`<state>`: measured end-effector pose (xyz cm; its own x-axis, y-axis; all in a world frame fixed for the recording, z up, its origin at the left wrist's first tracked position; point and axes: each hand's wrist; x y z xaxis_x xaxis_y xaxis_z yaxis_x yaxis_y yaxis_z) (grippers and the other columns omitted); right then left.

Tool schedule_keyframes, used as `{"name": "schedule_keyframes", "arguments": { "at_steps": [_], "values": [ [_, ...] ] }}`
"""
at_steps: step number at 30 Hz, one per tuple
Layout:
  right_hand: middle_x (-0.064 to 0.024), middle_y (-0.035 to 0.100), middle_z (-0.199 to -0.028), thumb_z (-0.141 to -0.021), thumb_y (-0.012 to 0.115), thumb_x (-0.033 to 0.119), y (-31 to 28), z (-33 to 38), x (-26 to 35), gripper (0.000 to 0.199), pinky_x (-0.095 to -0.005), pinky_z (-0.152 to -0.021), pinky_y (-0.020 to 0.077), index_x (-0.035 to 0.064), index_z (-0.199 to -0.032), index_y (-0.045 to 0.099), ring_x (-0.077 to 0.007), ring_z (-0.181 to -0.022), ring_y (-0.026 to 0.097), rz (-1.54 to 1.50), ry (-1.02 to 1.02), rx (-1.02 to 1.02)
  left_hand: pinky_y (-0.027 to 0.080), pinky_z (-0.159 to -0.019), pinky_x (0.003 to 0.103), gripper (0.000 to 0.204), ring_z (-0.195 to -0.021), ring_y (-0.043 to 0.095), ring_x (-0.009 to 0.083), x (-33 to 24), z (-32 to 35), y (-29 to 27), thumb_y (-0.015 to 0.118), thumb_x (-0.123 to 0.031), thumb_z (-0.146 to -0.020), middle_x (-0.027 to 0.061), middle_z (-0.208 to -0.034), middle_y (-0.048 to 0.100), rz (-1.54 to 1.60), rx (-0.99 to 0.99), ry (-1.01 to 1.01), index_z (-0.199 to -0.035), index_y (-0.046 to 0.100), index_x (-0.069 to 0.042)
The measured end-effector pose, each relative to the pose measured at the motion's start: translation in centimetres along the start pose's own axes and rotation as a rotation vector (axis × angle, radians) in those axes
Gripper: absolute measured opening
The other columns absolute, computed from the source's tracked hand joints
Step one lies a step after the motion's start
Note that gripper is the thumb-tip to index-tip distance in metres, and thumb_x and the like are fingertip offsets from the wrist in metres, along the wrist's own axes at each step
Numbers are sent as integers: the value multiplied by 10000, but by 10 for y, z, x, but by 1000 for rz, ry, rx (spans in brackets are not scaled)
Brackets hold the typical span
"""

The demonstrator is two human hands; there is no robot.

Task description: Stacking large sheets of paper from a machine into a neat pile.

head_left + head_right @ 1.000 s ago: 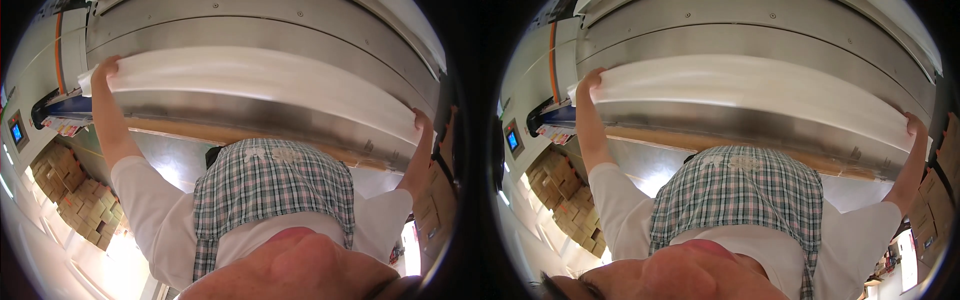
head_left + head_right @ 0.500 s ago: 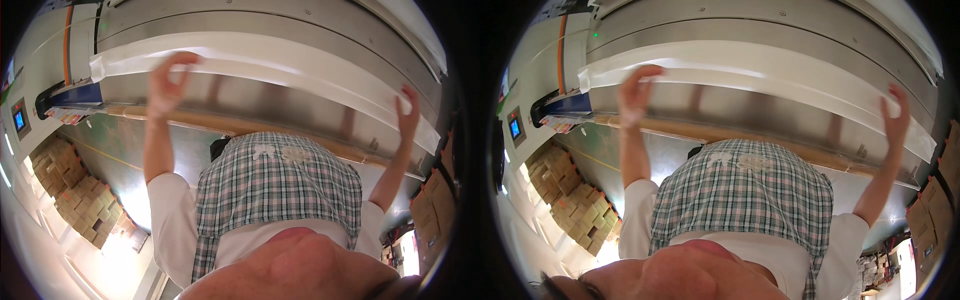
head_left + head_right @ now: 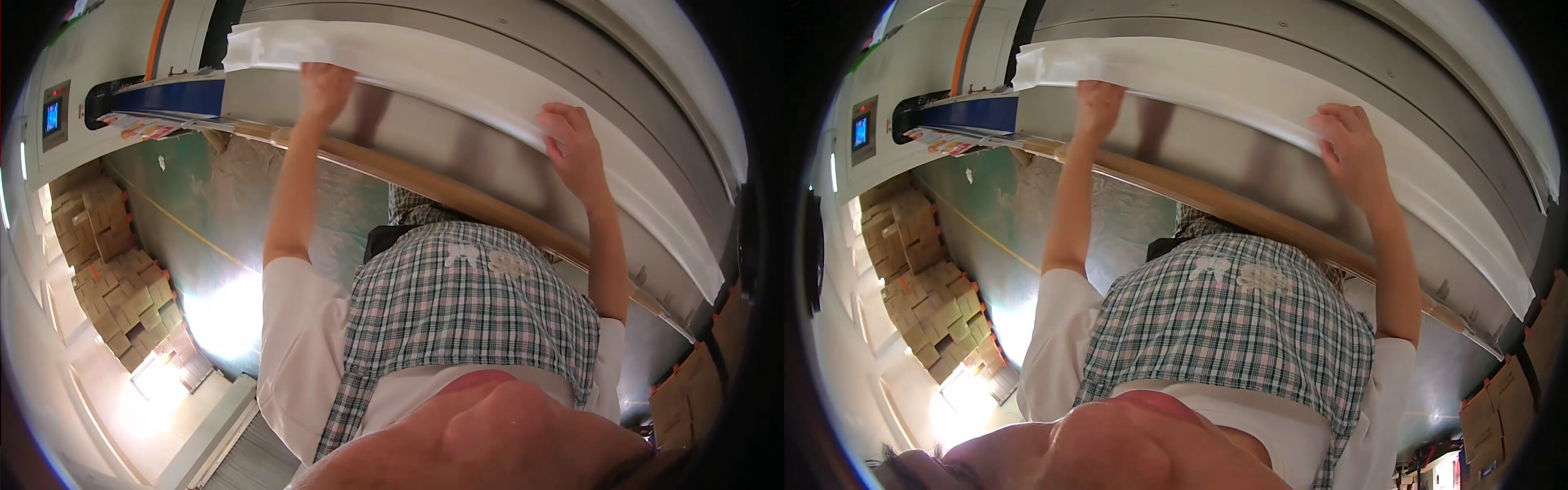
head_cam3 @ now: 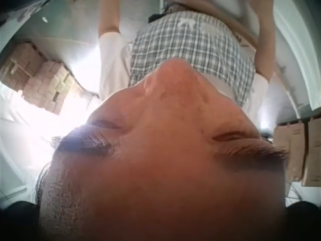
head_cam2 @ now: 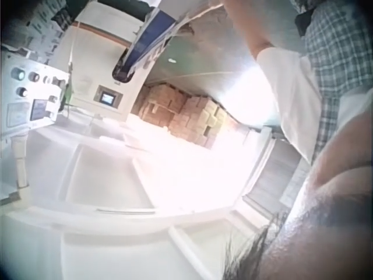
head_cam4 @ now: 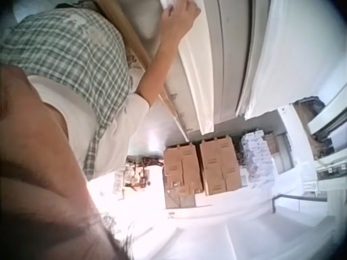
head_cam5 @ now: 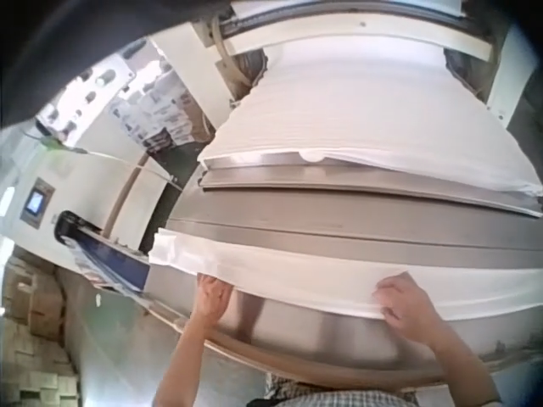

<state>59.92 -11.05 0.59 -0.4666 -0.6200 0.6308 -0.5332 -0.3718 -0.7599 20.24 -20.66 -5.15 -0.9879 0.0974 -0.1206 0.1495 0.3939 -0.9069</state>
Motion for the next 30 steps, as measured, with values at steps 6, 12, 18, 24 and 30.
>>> {"name": "schedule_keyframes", "arguments": {
  "at_steps": [6, 12, 18, 24, 30],
  "values": [
    [-83, 542, -1023, -665, 552, -75, 41, -40, 35, 281, -323, -747, 458, 57, -913, 572, -261, -933, 509, 18, -14, -28, 348, -872, 475, 291, -1038, 480, 292, 178, 15, 0, 537, -245, -780, 85, -1075, 564, -308, 137, -121, -1025, 599, -102],
    [-85, 541, -1011, -653, 542, -88, 76, -68, 66, 293, -322, -727, 465, 61, -904, 565, -268, -933, 509, 27, 13, -55, 348, -857, 550, 397, -1105, 450, 291, 302, 34, -32, 542, -329, -774, 98, -1204, 495, -549, 96, -170, -1132, 546, -156],
    [-89, 540, -999, -631, 545, -87, 108, -88, 81, 302, -331, -736, 463, 60, -894, 555, -278, -945, 507, 25, -15, -90, 456, -793, 339, 253, -921, 573, 259, 270, -28, -76, 632, -241, -769, 117, -983, 597, -68, 14, -250, -978, 624, -97],
    [-96, 544, -973, -611, 573, -46, 122, -89, 84, 280, -366, -788, 432, 57, -872, 551, -286, -938, 504, 75, -94, -143, 444, -761, 373, 205, -886, 548, 319, 79, -79, -23, 649, -195, -735, 115, -933, 599, 286, 200, 267, -895, 617, -72],
    [-85, 548, -954, -591, 592, -16, 110, -21, 65, 272, -373, -820, 407, 55, -850, 551, -283, -923, 499, 146, 22, -210, 442, -627, 447, 250, -728, 567, 364, 54, -45, 38, 476, -270, -843, 159, -771, 605, 196, 326, -48, -782, 613, -71]
  ]
}}
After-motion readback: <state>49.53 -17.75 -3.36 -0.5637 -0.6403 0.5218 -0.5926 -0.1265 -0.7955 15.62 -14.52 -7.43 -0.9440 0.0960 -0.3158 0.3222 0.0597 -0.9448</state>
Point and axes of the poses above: each hand's wrist, its own z-axis away from the middle knuckle, its own y-axis out of the palm, x = y × z
